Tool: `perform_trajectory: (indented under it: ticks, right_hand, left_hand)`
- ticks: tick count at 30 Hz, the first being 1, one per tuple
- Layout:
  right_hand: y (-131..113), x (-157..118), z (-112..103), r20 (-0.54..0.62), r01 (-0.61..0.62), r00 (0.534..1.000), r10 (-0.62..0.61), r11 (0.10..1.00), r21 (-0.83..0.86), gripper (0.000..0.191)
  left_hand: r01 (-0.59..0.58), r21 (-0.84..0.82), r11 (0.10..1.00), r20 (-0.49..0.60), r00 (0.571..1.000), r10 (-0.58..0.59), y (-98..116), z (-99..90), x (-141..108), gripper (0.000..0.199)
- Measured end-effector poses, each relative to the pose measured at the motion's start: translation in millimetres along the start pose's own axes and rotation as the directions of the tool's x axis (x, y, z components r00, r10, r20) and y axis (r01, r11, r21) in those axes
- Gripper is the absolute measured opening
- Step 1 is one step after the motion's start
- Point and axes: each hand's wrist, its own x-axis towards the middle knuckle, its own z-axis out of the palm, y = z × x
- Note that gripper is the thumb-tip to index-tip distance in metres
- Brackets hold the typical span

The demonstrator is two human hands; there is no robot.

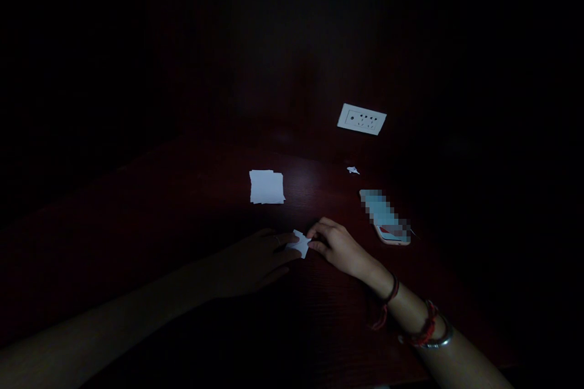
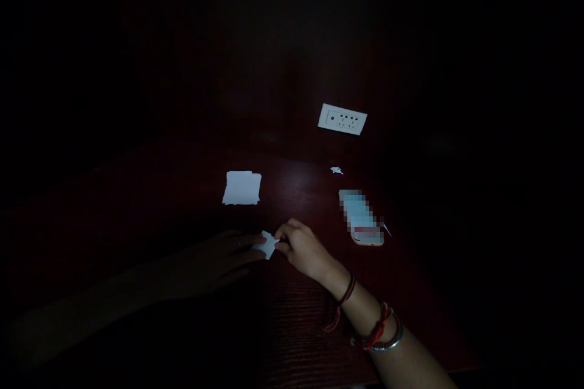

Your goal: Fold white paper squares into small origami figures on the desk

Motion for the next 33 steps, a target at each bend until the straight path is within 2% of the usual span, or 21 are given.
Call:
perform_trajectory:
  ticks: [5,8,11,15,22,26,33]
  right_hand:
    - [1,-1,0,0.010,0.018,1.000,-0.018,1.000,0.004,0.008]
    - [1,-1,1,0.001,0.018,1.000,-0.018,1.000,0.003,0.011]
    - [1,-1,1,0.009,0.030,0.999,-0.030,1.000,0.001,0.008]
    - [2,-1,1,0.007,0.028,1.000,-0.028,1.000,-0.001,0.008]
    - [3,-1,0,0.011,0.032,0.999,-0.032,0.999,0.007,0.006]
    - [2,-1,0,0.002,0.044,0.999,-0.044,0.999,0.018,0.011]
    - [2,-1,-1,0.031,0.058,0.998,-0.060,0.997,0.054,0.013]
  left_hand:
    - [-0.020,-0.049,0.999,0.016,1.000,0.021,-5,-0.2,-2,0.037]
    - [-0.035,-0.092,0.995,-0.030,0.999,0.033,-10,5.9,-3,0.039]
    - [-0.014,-0.129,0.992,-0.085,0.996,0.003,-14,12.4,-4,0.040]
    - [0.043,-0.172,0.984,-0.085,0.995,-0.058,-15,15.5,-4,0.043]
    - [0.116,-0.241,0.964,-0.138,0.979,-0.153,-18,21.6,6,0.024]
    - [0.139,-0.292,0.946,-0.166,0.967,-0.193,-20,25.5,10,0.019]
    - [0.107,-0.335,0.936,-0.192,0.965,-0.179,-19,20.4,12,0.019]
